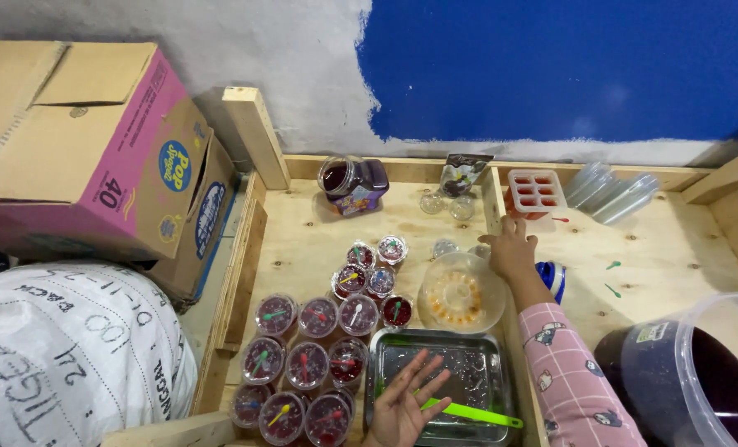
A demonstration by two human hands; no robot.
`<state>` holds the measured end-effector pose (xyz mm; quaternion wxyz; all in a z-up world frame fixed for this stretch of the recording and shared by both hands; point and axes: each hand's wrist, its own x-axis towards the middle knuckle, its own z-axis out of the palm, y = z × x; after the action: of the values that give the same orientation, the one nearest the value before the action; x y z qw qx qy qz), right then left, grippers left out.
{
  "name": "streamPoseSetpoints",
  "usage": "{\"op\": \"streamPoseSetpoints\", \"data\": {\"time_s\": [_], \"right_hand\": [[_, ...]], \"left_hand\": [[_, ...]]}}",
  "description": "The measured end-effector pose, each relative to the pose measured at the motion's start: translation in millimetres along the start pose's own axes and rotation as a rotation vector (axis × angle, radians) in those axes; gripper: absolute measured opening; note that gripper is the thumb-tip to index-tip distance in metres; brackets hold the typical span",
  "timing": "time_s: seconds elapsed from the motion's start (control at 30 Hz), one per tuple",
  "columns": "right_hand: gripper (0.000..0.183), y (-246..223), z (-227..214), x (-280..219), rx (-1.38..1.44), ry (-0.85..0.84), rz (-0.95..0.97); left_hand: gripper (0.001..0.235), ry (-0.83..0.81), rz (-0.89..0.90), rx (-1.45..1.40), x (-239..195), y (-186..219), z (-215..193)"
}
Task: Filling small plastic containers with small items and a dark liquid using a spoon
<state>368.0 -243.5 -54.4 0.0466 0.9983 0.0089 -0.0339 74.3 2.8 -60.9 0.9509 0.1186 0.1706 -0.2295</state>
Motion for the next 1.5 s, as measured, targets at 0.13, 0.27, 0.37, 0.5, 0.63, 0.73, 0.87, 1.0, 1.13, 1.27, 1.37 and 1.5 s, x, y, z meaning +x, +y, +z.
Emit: {"op": "streamPoseSetpoints", "data": {"time_s": [0.13,0.27,0.37,0.5,0.63,0.73,0.87,1.0,1.13,1.27,1.37,1.5], "right_hand": [[0.041,5,15,3,0.057,0.092,-0.03],[0.051,11,15,7,0.112,0.143,-0.039],[0.056,12,7,8,0.159,0.195,-0.057],[0.055,16,-1,4,0.27,0.277,-0.08],[0.058,21,-15,-3,0.37,0.37,-0.081],[0.053,13,-47,-30,0.679,0.356,-0.043],[0.046,-8,-95,-88,1.356,0.033,0.252],[0.04,-29,-102,-163,1.596,-0.18,0.339],[0.044,-43,-45,-239,1.797,-0.282,0.368],[0.045,-54,-31,-292,1.891,-0.38,0.405],[0.042,-55,-37,-310,1.947,-0.355,0.319],[0.044,-55,-28,-333,1.958,-0.361,0.348]], "left_hand": [[0.068,0.009,-0.003,0.0,-1,1,1],[0.066,-0.017,-0.004,-0.044,0,1,-3],[0.066,0.0,-0.002,-0.04,-2,2,1],[0.067,-0.002,0.0,0.015,-2,0,-1],[0.068,0.023,-0.008,0.082,-9,5,16],[0.071,0.051,-0.001,0.173,-19,8,34],[0.069,0.067,0.036,0.27,-23,6,39],[0.057,0.15,0.084,0.45,-32,5,50],[0.051,0.256,0.142,0.59,-39,-3,52],[0.041,0.286,0.262,0.866,-55,-18,45],[0.031,0.297,0.357,1.045,-62,-26,48],[0.03,0.241,0.419,1.136,-69,-30,37]]}}
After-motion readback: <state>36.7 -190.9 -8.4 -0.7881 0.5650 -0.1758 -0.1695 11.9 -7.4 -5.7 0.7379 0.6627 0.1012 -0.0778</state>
